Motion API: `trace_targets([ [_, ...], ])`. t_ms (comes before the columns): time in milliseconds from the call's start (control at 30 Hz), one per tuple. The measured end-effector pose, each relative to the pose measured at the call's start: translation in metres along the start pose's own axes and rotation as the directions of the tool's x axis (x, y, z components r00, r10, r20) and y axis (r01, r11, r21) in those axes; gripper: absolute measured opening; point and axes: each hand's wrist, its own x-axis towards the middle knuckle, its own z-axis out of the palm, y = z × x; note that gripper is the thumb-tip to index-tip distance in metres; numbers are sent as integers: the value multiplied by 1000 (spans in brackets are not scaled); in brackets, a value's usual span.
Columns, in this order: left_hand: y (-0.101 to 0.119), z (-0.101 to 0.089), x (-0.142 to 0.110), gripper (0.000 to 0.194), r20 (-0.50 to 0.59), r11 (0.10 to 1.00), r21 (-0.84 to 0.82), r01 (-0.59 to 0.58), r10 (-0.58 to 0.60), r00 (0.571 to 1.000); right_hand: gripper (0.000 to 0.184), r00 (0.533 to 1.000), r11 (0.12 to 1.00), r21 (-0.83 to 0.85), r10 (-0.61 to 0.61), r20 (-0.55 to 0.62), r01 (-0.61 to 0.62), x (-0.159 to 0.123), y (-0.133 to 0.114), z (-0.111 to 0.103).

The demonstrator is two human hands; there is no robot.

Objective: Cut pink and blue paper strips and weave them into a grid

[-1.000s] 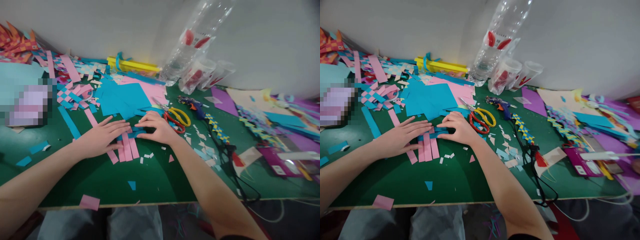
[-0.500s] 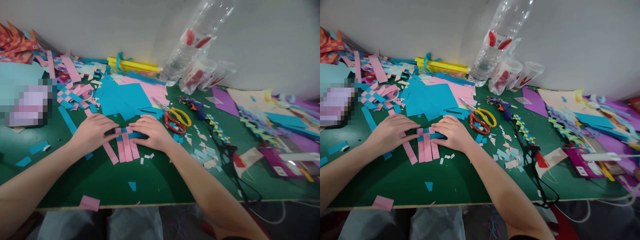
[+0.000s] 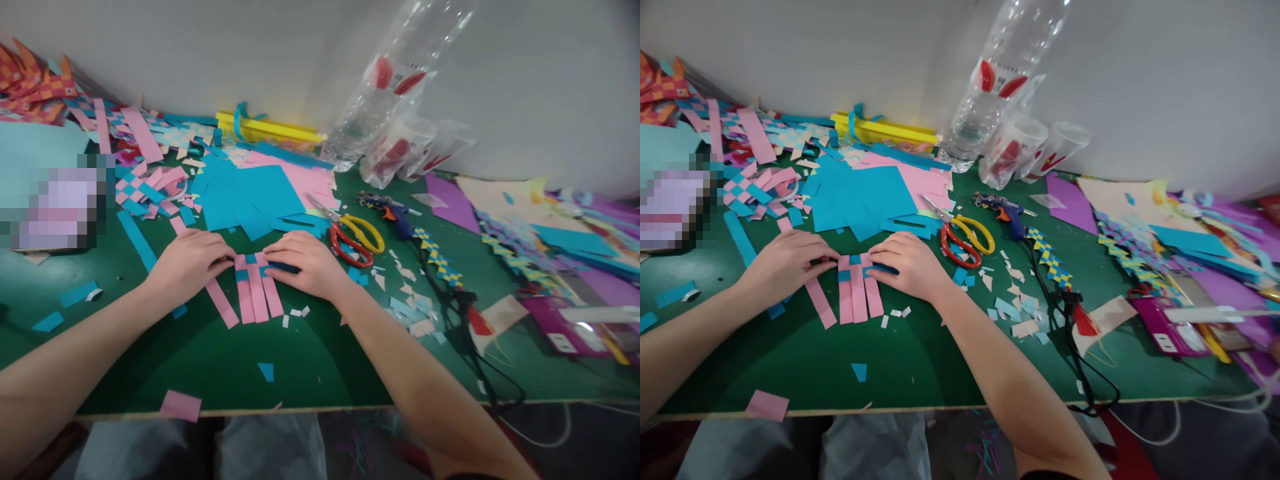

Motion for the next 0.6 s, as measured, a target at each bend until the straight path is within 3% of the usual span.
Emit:
trace_targets([
  [600, -1, -1, 0, 40, 22, 990, 110, -94, 92, 996, 26, 999, 1000, 14, -27, 29, 26, 0, 1, -1],
])
